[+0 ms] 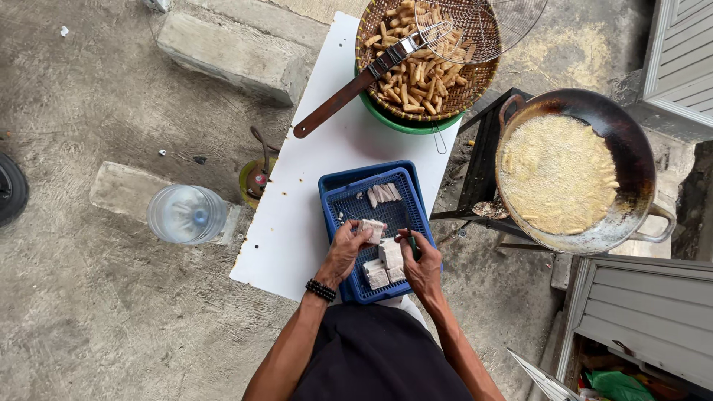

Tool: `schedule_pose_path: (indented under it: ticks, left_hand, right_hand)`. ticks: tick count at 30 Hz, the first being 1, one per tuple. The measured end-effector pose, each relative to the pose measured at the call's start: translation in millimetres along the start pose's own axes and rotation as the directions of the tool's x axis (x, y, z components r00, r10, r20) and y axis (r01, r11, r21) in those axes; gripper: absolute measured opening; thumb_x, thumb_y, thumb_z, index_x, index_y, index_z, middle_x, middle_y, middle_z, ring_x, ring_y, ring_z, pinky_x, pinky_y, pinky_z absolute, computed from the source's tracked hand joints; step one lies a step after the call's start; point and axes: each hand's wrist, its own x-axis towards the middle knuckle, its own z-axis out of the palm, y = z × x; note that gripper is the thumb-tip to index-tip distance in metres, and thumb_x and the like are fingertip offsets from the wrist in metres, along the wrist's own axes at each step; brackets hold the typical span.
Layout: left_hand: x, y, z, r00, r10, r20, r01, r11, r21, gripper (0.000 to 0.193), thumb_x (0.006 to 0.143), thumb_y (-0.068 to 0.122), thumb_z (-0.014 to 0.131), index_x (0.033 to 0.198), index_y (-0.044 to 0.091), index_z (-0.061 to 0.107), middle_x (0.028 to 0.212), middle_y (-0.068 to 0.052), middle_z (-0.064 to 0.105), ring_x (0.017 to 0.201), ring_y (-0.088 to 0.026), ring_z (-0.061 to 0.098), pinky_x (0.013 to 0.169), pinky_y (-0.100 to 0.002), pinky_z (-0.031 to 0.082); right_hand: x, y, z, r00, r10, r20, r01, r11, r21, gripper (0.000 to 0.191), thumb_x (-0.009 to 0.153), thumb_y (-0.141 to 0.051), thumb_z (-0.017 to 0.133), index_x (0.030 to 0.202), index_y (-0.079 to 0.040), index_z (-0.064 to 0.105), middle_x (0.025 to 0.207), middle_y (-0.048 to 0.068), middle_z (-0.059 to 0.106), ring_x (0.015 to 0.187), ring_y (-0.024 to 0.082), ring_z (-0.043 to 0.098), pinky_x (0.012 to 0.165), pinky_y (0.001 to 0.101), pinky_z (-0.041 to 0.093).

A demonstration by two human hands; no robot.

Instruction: The person cuts blocks of tofu into thin slices with a small knife, working over a blue perforated tray on a white table. They hold each tofu block steady, slice it into pieces, and arrange the cut slices in the tray beside a wok of hot oil.

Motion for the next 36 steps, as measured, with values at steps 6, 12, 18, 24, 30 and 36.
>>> schedule_pose_path:
  ticks: [6,12,18,24,30,36]
  left_hand:
    - [1.6,20.0,1.7,0.993,0.094,-0.069,-0.102,0.987,-0.121,0.049,0.091,0.006,0.069,0.138,-0.003,0.056,0.123,-0.019,0.070,0.109,-0.023,0.071,0.094,-0.034,0.063]
    - [3.8,12.8,1.6,0.979,0.119,-0.165,-0.162,0.946,-0.280,0.041,0.090,0.003,0.068,0.130,-0.009,0.061,0.123,-0.022,0.071,0.110,-0.031,0.073,0.093,-0.038,0.064]
    - [7.0,12.4,-0.2,0.980,0.127,-0.154,-0.176,0.914,-0.366,0.047,0.085,0.000,0.063,0.131,-0.008,0.060,0.125,-0.024,0.070,0.114,-0.034,0.070,0.099,-0.041,0.062]
    - [5.0,16.3,-2.2,0.983,0.140,-0.117,-0.173,0.912,-0.371,0.044,0.086,0.000,0.065,0.128,-0.010,0.062,0.126,-0.026,0.069,0.116,-0.035,0.069,0.104,-0.043,0.059]
    - [2.0,16.3,-0.4,0.982,0.173,-0.072,-0.187,0.925,-0.331,0.041,0.087,0.000,0.064,0.127,-0.009,0.064,0.124,-0.025,0.070,0.118,-0.033,0.069,0.106,-0.042,0.058]
    - [1.8,12.8,0.5,0.984,0.175,-0.036,-0.178,0.938,-0.299,0.039,0.088,0.001,0.063,0.127,-0.007,0.064,0.123,-0.024,0.071,0.115,-0.033,0.070,0.103,-0.042,0.059]
  right_hand:
    - [-12.4,-33.0,26.0,0.973,0.070,0.221,-0.052,0.995,-0.088,0.025,0.100,-0.013,0.056,0.119,0.000,0.066,0.080,0.012,0.076,0.057,0.017,0.066,0.052,0.0339,0.051]
    - [-15.1,-46.3,41.9,0.978,0.056,0.201,-0.016,0.980,-0.197,0.023,0.102,-0.014,0.056,0.115,0.002,0.065,0.075,0.022,0.071,0.057,0.027,0.067,0.054,0.0410,0.049]
    - [-11.5,-51.0,47.3,0.981,-0.093,0.173,0.131,0.965,-0.226,0.023,0.099,-0.014,0.057,0.114,0.002,0.065,0.090,0.028,0.072,0.075,0.041,0.071,0.066,0.0488,0.053]
    - [-8.9,-52.1,47.1,0.972,-0.015,0.234,0.077,0.963,-0.258,0.024,0.100,-0.017,0.055,0.113,0.001,0.065,0.087,0.028,0.071,0.074,0.043,0.070,0.067,0.0524,0.052]
    - [-8.3,-38.8,52.6,0.966,-0.057,0.251,0.136,0.941,-0.309,0.020,0.101,-0.016,0.053,0.110,0.000,0.061,0.082,0.028,0.070,0.075,0.046,0.067,0.067,0.0562,0.049]
    - [-4.9,-15.8,58.8,0.955,0.040,0.293,0.066,0.938,-0.341,0.022,0.106,-0.019,0.049,0.103,0.001,0.057,0.073,0.025,0.067,0.065,0.041,0.065,0.062,0.0535,0.048]
